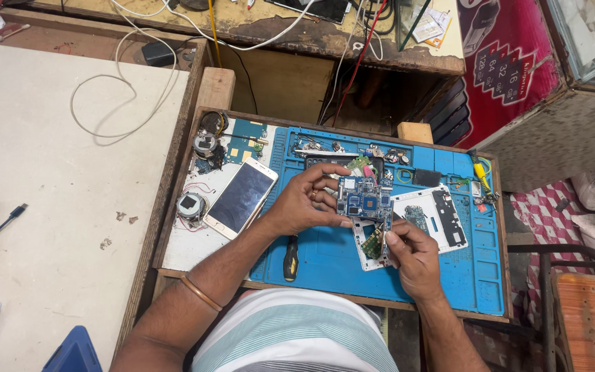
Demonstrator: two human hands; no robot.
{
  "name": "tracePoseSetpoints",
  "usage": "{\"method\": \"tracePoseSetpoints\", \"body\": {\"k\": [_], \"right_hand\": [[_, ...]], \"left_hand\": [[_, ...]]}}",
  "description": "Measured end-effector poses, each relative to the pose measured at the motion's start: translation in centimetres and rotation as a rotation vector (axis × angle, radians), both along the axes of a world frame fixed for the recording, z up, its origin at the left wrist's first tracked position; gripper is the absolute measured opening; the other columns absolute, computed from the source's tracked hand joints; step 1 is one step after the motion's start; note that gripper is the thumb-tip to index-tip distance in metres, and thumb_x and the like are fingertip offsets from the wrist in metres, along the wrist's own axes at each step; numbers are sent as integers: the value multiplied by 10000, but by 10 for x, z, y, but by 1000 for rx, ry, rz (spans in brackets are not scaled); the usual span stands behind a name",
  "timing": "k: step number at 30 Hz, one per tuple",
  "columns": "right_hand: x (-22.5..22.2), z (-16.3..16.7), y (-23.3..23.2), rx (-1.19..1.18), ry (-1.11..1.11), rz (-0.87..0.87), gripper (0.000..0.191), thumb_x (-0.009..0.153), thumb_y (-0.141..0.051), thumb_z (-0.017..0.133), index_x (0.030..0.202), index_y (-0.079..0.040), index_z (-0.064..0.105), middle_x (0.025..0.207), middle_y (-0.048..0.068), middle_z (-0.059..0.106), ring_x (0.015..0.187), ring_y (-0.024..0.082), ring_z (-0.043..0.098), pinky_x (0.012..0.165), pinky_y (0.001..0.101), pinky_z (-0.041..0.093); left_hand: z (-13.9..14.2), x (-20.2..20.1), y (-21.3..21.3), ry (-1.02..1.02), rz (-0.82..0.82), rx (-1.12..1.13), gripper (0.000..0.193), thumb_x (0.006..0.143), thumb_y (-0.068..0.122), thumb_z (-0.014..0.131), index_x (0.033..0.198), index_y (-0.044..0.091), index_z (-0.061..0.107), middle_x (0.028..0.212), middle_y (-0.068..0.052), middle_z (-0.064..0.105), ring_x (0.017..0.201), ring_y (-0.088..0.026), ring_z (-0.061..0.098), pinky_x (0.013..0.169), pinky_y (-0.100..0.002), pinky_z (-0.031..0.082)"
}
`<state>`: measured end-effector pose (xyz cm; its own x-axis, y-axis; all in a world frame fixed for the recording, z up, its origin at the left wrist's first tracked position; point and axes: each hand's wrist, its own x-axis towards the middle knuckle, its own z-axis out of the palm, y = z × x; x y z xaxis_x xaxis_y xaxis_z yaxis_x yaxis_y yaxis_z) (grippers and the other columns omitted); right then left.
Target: The person works on a disassembled smartphone motherboard at a repair bench. They hold the board with one hand and pry and unscrew components using a screwdriver, then use a pink brush to scrub and clean the board surface and connectors, repositioning the board and small circuit boards on the mat as they work.
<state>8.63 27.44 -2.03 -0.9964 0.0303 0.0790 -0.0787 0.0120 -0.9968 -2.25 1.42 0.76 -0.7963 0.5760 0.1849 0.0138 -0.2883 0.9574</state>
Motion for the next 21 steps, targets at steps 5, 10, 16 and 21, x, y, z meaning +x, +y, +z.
{"method": "tracePoseSetpoints", "body": {"k": [5,10,16,21], "right_hand": [[-1,2,1,-4,8,-15,174,993,-151,651,942,12,690,916,43,649,549,42,465,444,206,373],[-1,1,1,-1,15,-8,178,1004,-152,645,942,10,687,908,46,647,555,40,463,450,205,374],[-1,0,2,-12,12,-5,185,1004,-156,657,930,11,681,915,47,643,562,40,466,453,207,378],[-1,2,1,-13,8,4,184,997,-160,657,937,11,690,911,49,646,554,42,466,451,206,375]], "left_hand": [[-1,0,-1,49,32,-81,825,690,69,946,1396,112,521,1142,-93,667,862,-91,710,728,-239,620],[-1,2,0,64,65,-112,836,670,92,959,1378,123,514,1158,-107,618,854,-98,704,728,-245,624],[-3,0,-1,83,59,-119,848,682,119,962,1388,129,491,1178,-121,602,862,-99,709,737,-253,631],[-5,0,0,130,54,-112,844,697,141,964,1392,142,485,1204,-132,584,852,-100,710,739,-252,634]]}}
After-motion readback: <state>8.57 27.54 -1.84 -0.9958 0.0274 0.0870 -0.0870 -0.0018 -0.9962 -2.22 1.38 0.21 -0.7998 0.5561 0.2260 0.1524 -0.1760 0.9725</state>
